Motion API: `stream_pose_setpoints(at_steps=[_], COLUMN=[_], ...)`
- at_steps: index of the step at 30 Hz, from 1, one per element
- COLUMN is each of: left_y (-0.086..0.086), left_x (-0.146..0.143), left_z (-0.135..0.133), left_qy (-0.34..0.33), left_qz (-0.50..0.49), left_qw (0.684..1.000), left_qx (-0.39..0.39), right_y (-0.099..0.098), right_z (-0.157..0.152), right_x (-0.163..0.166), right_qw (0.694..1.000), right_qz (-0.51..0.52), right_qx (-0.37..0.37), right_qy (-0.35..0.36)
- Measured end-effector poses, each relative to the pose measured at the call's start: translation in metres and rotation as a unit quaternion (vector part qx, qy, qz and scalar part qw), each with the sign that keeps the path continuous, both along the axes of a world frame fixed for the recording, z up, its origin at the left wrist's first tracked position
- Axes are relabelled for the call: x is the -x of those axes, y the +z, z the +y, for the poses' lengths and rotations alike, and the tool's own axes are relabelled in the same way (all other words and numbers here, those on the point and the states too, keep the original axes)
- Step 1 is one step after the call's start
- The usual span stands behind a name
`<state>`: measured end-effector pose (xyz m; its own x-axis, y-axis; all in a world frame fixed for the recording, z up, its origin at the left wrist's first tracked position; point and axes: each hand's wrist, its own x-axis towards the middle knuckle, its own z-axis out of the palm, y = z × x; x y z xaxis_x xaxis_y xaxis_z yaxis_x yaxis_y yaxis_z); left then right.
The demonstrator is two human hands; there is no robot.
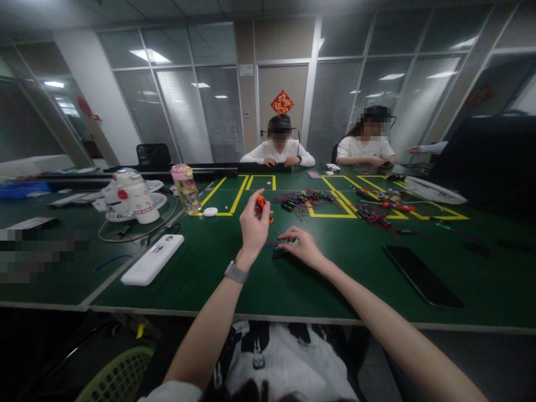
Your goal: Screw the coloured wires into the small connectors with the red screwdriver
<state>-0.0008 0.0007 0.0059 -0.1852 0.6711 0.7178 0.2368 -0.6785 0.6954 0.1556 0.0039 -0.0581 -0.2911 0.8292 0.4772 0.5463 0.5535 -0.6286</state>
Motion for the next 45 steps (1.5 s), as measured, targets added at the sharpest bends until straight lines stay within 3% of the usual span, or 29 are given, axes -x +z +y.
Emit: stream_pose_setpoints(at_steps=[6, 18, 30, 37, 45], left_y=[0.0, 0.001, 0.002, 0.002, 0.002], left_x=[-0.001, 0.0, 0.0, 0.0, 0.0], left_z=[-0.001, -0.001, -0.002, -0.002, -0.003], left_qy=[-0.002, 0.002, 0.007, 0.003, 0.012], left_qz=[0.0, -0.004, -0.005, -0.003, 0.003], left_qw=[1.0, 1.0, 1.0, 1.0, 1.0], left_qx=[0.002, 0.003, 0.001, 0.0, -0.003], right_y=[-0.003, -0.004, 0.009, 0.003, 0.0], right_z=[0.003, 0.003, 0.0, 0.005, 0.004], right_x=[-0.001, -0.006, -0.018, -0.021, -0.021], right_qw=[0.999, 0.992, 0.988, 0.984, 0.978], right_qz=[0.037, -0.105, -0.098, -0.155, -0.182], right_qx=[0.01, -0.032, 0.038, 0.005, 0.001], right_qy=[0.019, 0.063, 0.113, 0.083, 0.102])
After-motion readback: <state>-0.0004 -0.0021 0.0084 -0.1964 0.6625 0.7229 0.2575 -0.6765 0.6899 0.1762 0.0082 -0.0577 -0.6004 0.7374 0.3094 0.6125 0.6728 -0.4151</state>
